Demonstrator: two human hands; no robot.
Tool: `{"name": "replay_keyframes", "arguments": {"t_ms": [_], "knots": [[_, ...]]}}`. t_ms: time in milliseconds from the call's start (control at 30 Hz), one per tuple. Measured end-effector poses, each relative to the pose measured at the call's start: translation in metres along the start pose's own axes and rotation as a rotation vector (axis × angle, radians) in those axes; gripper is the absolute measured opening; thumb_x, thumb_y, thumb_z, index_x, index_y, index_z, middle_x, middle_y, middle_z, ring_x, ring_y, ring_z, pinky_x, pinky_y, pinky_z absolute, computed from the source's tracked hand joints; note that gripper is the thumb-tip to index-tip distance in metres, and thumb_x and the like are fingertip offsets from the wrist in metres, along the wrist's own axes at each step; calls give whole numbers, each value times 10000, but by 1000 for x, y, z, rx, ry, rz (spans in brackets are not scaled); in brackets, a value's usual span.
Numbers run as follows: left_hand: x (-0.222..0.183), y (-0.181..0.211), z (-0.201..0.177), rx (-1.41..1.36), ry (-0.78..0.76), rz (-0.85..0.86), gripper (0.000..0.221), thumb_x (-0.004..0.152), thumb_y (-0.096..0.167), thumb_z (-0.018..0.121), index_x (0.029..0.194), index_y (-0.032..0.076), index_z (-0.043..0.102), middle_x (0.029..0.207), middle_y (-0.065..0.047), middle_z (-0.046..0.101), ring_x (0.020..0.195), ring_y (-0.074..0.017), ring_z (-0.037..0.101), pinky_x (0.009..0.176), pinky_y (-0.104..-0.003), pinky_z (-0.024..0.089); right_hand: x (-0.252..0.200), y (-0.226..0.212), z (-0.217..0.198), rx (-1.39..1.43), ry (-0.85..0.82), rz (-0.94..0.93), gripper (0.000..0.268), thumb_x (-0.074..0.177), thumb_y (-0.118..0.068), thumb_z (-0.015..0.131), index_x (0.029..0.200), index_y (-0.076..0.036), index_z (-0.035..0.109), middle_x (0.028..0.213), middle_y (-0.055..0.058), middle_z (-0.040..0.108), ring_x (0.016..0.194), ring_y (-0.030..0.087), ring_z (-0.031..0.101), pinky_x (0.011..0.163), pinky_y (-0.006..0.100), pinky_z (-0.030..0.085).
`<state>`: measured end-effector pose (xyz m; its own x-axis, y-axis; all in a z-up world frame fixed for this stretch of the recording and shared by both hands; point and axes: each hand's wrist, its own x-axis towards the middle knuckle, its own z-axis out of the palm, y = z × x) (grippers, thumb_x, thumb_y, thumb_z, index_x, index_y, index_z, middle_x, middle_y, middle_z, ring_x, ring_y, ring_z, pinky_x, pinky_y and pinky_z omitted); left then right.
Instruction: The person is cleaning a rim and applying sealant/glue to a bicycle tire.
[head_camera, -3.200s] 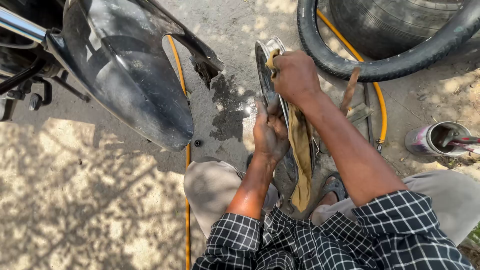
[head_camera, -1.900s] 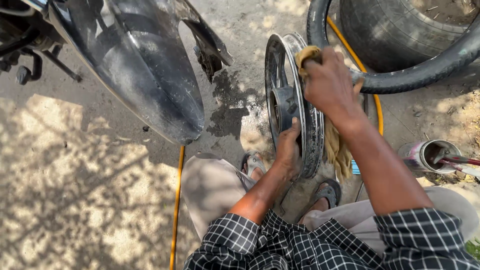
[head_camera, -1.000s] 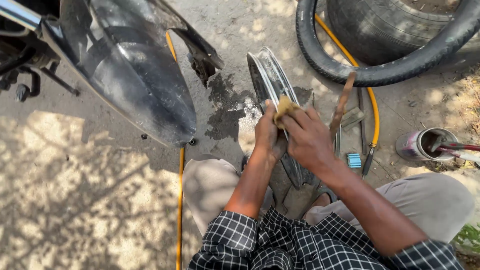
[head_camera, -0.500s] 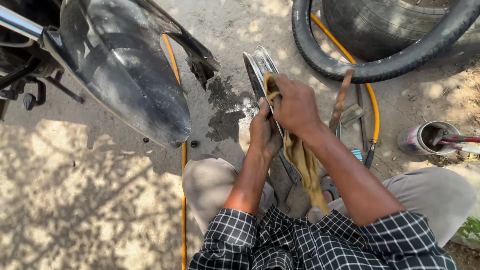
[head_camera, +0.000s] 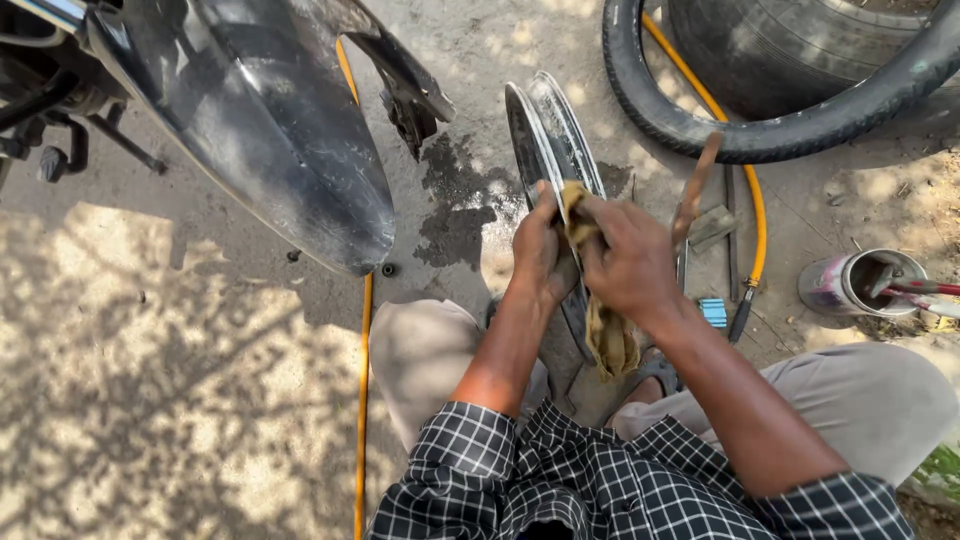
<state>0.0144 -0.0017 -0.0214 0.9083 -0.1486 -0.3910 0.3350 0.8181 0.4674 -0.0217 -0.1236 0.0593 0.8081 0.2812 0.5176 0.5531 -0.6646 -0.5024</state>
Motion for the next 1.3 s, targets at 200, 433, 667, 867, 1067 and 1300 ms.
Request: {"name": "replay_keyframes", "arguments": {"t_ms": [200,433,667,867,1067,1300], "knots": [[17,-1,-13,-85,-51,14,402,1107,348,407,1325,50,567,1245,-137,641,1143,-245,639,984,-406,562,39,2,21,-83,19,10,280,854,-38,747,1122,-51,666,850,173,643,784,401,650,678,499,509],[-1,32,16,-105,56,59,508,1089,506,466,1237,31,569,1034,-132,647,883,-264,651,800,-465,569,-116,5,3,42,30,-74,280,807,57,721,1070,5,643,963,163,705,850,318,709,710,400,571],[37,-59,-75,189,-65,279,582,1152,533,518,1062,-35,603,948,-139,664,820,-245,656,751,-399,569,-89,27,14,46,-34,37,304,793,27,717,1097,27,695,903,152,725,763,278,704,683,380,576],[-1,-16,11,150,-65,182,584,1086,519,437,1141,-27,636,1058,-139,685,913,-214,687,826,-373,588,27,14,-9,-7,23,-39,339,851,15,700,1190,6,691,1069,190,721,976,368,698,865,448,556],[20,-23,-9,102,28,169,558,1126,496,396,1245,-20,573,1122,-155,635,977,-241,664,889,-412,583,-11,3,-8,-39,-177,-107,466,789,31,676,1255,26,675,1153,224,725,971,356,664,822,445,541],[-4,9,28,0,152,117,609,1037,550,419,1283,2,521,1112,-170,661,960,-236,705,856,-426,600,-175,26,-6,48,-62,-128,252,800,20,728,1042,-29,683,1003,161,732,960,302,723,793,392,610]]}}
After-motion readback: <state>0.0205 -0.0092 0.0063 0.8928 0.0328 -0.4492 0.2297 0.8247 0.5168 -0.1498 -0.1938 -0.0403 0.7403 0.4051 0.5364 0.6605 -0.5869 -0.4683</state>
